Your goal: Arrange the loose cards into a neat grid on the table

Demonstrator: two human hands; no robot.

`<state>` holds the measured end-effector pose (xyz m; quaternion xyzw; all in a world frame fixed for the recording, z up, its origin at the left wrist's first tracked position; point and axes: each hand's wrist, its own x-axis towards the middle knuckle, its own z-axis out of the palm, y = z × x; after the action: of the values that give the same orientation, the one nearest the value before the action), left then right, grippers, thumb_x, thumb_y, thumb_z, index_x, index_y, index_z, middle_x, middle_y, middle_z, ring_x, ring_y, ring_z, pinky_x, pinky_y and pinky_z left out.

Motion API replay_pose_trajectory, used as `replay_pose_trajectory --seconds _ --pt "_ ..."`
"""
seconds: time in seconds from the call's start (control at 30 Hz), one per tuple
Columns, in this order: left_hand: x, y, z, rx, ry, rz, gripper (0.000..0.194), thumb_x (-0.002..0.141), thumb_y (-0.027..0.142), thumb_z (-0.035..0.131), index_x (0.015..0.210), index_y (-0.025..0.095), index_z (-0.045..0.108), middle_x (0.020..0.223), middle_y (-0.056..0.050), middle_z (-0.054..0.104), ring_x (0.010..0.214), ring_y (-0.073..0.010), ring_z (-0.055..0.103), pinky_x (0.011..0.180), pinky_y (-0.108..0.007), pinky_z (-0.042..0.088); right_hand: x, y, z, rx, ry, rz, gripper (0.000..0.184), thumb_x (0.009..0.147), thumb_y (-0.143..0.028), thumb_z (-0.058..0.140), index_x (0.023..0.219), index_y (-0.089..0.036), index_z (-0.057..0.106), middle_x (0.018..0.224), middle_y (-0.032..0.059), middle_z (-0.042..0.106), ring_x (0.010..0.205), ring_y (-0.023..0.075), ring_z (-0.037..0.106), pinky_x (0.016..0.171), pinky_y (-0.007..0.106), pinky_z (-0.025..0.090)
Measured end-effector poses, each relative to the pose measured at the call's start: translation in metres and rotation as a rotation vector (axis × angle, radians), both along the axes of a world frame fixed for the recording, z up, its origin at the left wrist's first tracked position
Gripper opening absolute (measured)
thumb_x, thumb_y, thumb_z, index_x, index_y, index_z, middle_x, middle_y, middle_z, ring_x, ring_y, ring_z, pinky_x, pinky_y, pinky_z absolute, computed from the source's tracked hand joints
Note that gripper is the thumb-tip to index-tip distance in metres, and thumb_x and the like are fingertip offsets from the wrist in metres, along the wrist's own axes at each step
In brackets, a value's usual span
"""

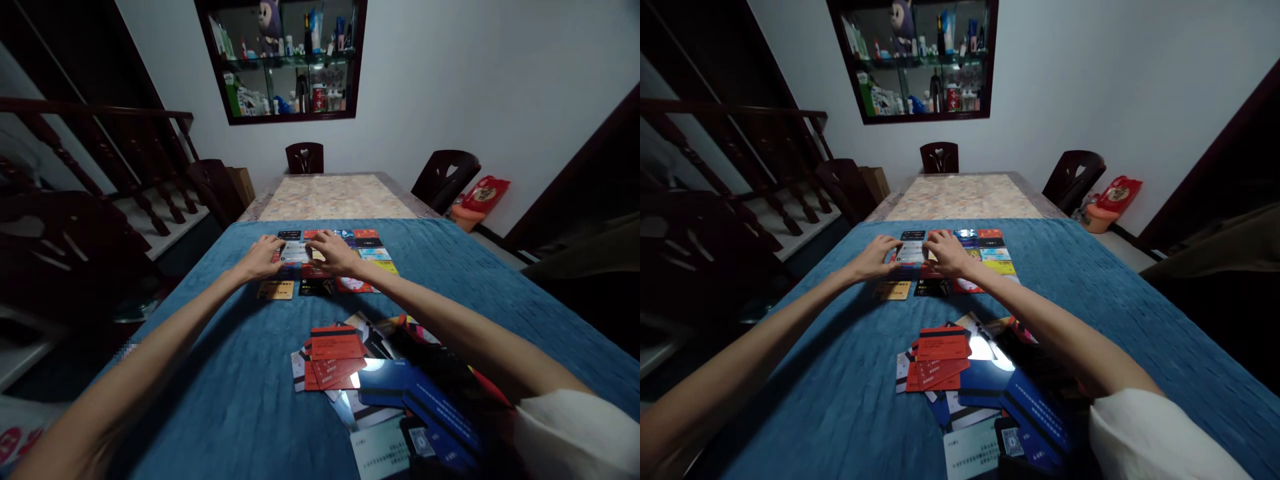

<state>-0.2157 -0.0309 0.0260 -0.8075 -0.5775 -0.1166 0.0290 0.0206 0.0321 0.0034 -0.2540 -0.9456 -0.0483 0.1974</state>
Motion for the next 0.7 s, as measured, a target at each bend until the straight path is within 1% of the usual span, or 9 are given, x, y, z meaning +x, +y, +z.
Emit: replay_pose_trajectory --seconds 0.13,0.23,0.37,0.47,0.57,0.7 --pt "-0.014 0.014 0.002 -0.043 -0.013 0.021 0.047 0.079 0.034 0.062 0.122 0.014 0.063 0.122 -0.014 0.062 0.118 -0.0329 0.054 0.100 -0.045 0.046 -0.019 0.012 0.002 -0.048 -0.034 -0.046 0.026 0.090 -0.037 0.067 0.110 -0.020 0.069 0.119 0.0115 0.061 0.108 0.0274 0.046 0.088 0.037 0.038" --pt "-0.024 0.027 0.000 -0.063 -0.010 0.032 0.048 0.079 0.039 0.064 0.119 0.014 0.064 0.120 -0.014 0.063 0.115 -0.0331 0.056 0.100 -0.044 0.047 -0.030 0.019 0.004 -0.071 -0.065 -0.079 0.025 0.092 -0.035 0.064 0.112 -0.020 0.069 0.121 0.0120 0.061 0.110 0.0279 0.046 0.088 0.036 0.039" --pt "-0.034 0.045 -0.005 -0.067 0.004 0.053 0.038 0.076 0.033 0.067 0.110 0.015 0.068 0.115 -0.012 0.066 0.113 -0.0322 0.057 0.100 -0.042 0.047 -0.042 0.027 0.007 -0.099 -0.113 -0.133 0.027 0.093 -0.032 0.062 0.117 -0.021 0.068 0.123 0.0121 0.061 0.112 0.0285 0.046 0.086 0.036 0.040" --pt "-0.039 0.058 -0.009 -0.068 0.016 0.075 0.037 0.075 0.026 0.067 0.110 0.015 0.068 0.116 -0.012 0.067 0.115 -0.0321 0.058 0.101 -0.041 0.046 -0.049 0.034 0.007 -0.130 -0.144 -0.168 0.026 0.093 -0.032 0.061 0.116 -0.022 0.068 0.126 0.0114 0.060 0.114 0.0290 0.045 0.085 0.036 0.040" --pt "-0.041 0.068 -0.013 -0.074 0.046 0.092 0.038 0.075 0.023 0.065 0.112 0.014 0.068 0.118 -0.012 0.067 0.116 -0.0317 0.058 0.101 -0.040 0.047 -0.056 0.043 0.004 -0.158 -0.163 -0.194 0.025 0.093 -0.033 0.060 0.114 -0.023 0.070 0.127 0.0111 0.061 0.115 0.0295 0.045 0.086 0.036 0.040" --pt "-0.044 0.081 -0.020 -0.095 0.065 0.104 0.035 0.075 0.021 0.065 0.110 0.015 0.069 0.116 -0.011 0.069 0.112 -0.0302 0.060 0.100 -0.038 0.048 -0.064 0.054 -0.003 -0.181 -0.179 -0.214 0.026 0.093 -0.033 0.060 0.115 -0.023 0.070 0.128 0.0111 0.062 0.116 0.0300 0.046 0.088 0.037 0.041"
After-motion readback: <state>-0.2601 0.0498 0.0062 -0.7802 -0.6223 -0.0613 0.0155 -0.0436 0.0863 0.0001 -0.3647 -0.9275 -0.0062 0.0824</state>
